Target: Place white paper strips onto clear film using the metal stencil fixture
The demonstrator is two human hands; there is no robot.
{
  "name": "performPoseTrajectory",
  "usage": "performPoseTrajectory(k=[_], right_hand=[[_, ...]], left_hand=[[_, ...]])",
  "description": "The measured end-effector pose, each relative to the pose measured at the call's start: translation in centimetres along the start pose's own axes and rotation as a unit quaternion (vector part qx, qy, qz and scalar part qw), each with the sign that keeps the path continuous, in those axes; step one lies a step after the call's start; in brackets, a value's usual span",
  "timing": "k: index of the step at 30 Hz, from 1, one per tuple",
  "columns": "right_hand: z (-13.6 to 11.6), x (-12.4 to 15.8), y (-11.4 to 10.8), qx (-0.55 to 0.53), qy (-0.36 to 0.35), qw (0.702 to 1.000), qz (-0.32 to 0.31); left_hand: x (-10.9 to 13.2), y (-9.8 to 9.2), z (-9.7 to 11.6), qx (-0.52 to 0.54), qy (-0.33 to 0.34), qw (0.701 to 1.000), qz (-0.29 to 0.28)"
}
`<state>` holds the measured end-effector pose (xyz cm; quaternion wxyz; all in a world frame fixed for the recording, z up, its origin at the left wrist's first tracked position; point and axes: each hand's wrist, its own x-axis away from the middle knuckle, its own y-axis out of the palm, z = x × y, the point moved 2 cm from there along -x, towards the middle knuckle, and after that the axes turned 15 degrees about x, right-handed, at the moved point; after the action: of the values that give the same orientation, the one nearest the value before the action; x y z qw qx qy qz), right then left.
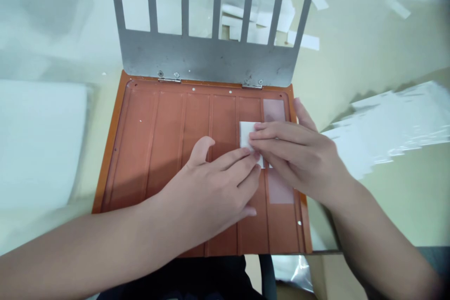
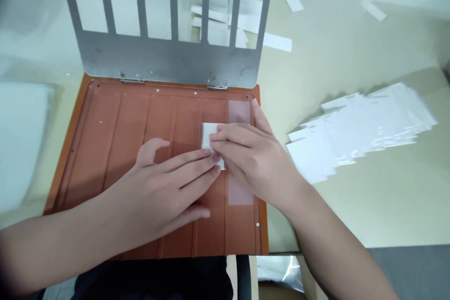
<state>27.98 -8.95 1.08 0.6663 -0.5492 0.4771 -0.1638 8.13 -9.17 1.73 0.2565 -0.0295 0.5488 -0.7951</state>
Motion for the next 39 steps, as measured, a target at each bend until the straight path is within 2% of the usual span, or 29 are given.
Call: performPoseTrajectory(k=[19, 30, 36, 39], right_hand=[[-0.07, 0.15, -0.01, -0.017, 0.039, 0.999, -0.032], [-0.25, 0.06, -0.33, -0.014, 0.021, 0.998, -0.051], [0.03, 0.11, -0.61, -0.028, 0.002, 0.998, -0.061], [0.23, 0.04, -0.37, 0.003, 0.028, 0.998, -0.047]], left_hand=[[0.21, 0.1, 0.33, -0.05, 0.007, 0.999, -0.02], [-0.07, -0.4, 0.32, -0.055, -0.007, 0.998, -0.043], [0.02, -0.47, 0.25, -0.044, -0.012, 0.999, -0.029], [-0.05, -0.52, 0.16, -0.042, -0.008, 0.999, -0.029]])
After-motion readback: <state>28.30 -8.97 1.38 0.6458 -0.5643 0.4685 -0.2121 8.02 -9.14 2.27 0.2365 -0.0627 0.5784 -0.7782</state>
